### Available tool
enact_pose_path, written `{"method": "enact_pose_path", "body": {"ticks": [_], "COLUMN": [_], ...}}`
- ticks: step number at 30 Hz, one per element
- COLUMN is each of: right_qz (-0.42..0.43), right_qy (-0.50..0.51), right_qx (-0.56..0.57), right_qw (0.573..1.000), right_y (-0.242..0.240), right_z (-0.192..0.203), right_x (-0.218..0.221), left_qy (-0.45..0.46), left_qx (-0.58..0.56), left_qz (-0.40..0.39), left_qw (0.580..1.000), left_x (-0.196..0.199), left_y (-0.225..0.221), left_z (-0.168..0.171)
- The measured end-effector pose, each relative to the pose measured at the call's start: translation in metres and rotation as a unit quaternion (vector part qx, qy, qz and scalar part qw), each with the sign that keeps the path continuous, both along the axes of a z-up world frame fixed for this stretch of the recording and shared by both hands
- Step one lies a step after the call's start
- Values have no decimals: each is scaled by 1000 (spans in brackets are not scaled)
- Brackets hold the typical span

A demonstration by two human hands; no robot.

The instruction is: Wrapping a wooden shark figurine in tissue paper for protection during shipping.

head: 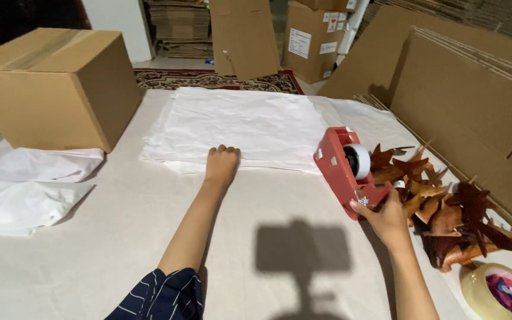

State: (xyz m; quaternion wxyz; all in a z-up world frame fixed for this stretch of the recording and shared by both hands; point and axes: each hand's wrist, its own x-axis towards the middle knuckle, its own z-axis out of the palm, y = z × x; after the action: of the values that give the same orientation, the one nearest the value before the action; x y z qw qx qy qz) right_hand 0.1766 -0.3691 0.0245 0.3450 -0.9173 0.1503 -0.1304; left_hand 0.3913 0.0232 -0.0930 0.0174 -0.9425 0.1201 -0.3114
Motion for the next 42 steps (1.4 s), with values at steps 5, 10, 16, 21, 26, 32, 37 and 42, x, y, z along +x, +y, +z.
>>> {"method": "enact_pose_path", "body": {"ticks": [5, 10, 16, 21, 26, 32, 37, 42], "right_qz": [-31, -88, -109, -131, -133, -99, -65, -24], "right_qy": [-41, -68, -101, -121, -138, -110, -139, -99], "right_qx": [45, 41, 45, 89, 93, 7, -7, -32], "right_qw": [998, 993, 988, 980, 977, 989, 988, 994], "right_y": [-3, 16, 17, 1, -1, 24, 17, 8], "right_z": [-19, -17, -24, -41, -47, -24, -35, -8], "right_x": [10, 3, 12, 25, 28, 6, 12, -9], "left_qy": [-81, -185, -92, -161, -160, -119, -57, -24], "left_qx": [-5, 9, -33, 15, 73, 82, 78, 82], "left_qz": [-1, -9, -11, -59, -127, -235, -333, -374], "left_qw": [997, 983, 995, 985, 976, 961, 938, 923], "left_x": [0, -3, -26, -75, -142, -257, -345, -402], "left_y": [6, 2, 22, 47, 79, 105, 93, 86], "left_z": [-8, -1, 30, 64, 69, 58, 71, 52]}}
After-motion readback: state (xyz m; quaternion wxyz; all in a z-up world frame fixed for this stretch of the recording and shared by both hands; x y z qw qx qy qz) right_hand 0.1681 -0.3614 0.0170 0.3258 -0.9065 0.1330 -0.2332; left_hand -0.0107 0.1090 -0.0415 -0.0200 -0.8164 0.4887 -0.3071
